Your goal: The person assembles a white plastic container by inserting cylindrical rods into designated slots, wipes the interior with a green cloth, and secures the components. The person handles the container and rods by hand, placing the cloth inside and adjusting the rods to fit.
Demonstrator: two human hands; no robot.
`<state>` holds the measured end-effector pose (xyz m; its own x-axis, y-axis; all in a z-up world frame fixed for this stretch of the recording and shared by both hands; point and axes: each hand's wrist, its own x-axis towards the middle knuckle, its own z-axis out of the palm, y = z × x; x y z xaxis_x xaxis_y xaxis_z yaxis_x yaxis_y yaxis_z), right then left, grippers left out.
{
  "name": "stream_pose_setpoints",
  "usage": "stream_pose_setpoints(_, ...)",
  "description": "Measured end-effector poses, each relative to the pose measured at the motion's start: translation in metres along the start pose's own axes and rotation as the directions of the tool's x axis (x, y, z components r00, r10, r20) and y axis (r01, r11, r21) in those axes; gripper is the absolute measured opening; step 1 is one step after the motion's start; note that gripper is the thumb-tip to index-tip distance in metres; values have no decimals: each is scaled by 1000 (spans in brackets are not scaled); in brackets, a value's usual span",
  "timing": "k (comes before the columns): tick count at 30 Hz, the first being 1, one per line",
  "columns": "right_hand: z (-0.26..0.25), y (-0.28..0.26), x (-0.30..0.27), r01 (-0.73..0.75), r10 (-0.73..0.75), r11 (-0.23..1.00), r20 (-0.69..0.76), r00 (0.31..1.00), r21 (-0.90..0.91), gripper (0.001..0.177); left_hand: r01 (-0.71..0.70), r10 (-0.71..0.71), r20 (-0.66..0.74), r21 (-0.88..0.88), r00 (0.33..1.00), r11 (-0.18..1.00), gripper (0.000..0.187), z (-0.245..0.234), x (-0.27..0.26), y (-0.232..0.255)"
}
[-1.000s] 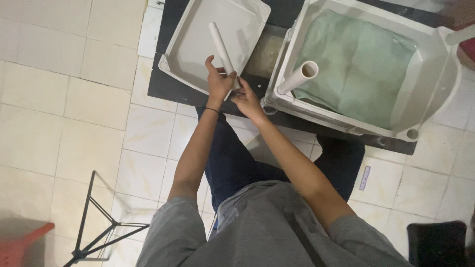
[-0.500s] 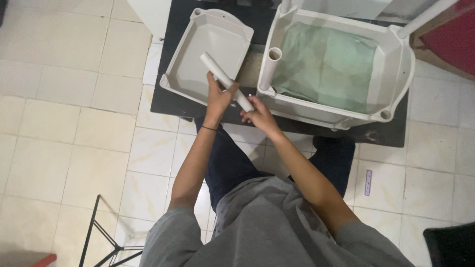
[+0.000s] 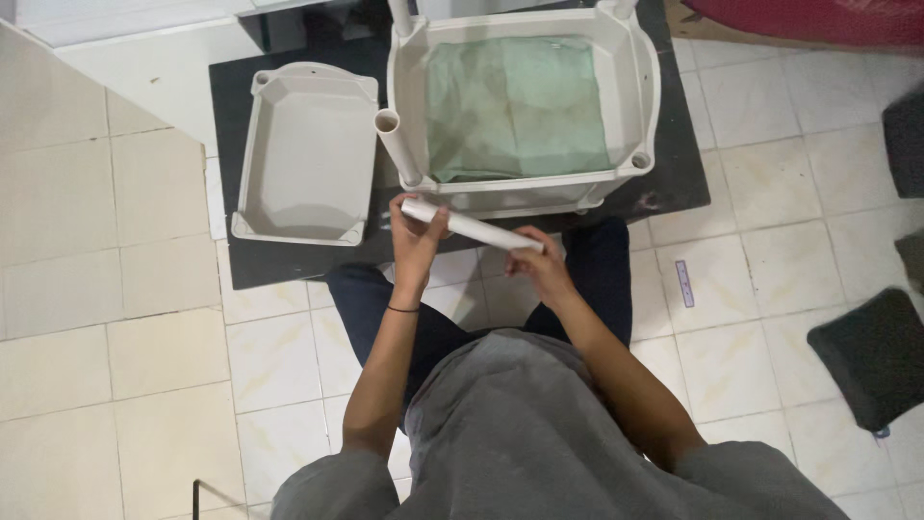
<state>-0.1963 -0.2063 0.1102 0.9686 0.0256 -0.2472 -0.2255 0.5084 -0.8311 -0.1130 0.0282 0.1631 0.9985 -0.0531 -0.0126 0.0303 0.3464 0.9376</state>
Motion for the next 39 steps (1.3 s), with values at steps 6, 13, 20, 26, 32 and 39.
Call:
stream_pose_setpoints(6,-4,-58,-15,307,-280,929,-146,949,209,26,213,-200,214,-37,956,976,42,42,10,-2)
stream_pose_setpoints(13,11,-125,-6,495,-507,847,15,862,191,29,266,-305,441,150,844,952,39,108,18,-5)
stream_pose_setpoints(20,-25,-177,18,530,-553,820,56,832,218,30,-288,-187,703,499,686,817,43,169,26,-9)
stream_pose_setpoints(26,-66,-227,43,579,-573,815,-106,813,30,37,-707,245,719,455,650,542,64,206,78,-28)
stream_pose_setpoints(32,-96,-230,77,579,-583,812,-161,797,-76,34,-593,-291,691,720,661,361,72,239,105,-68)
stream_pose_setpoints(39,-118,-192,92,495,-517,850,-109,849,-181,31,-518,-250,632,757,733,398,33,242,108,-88)
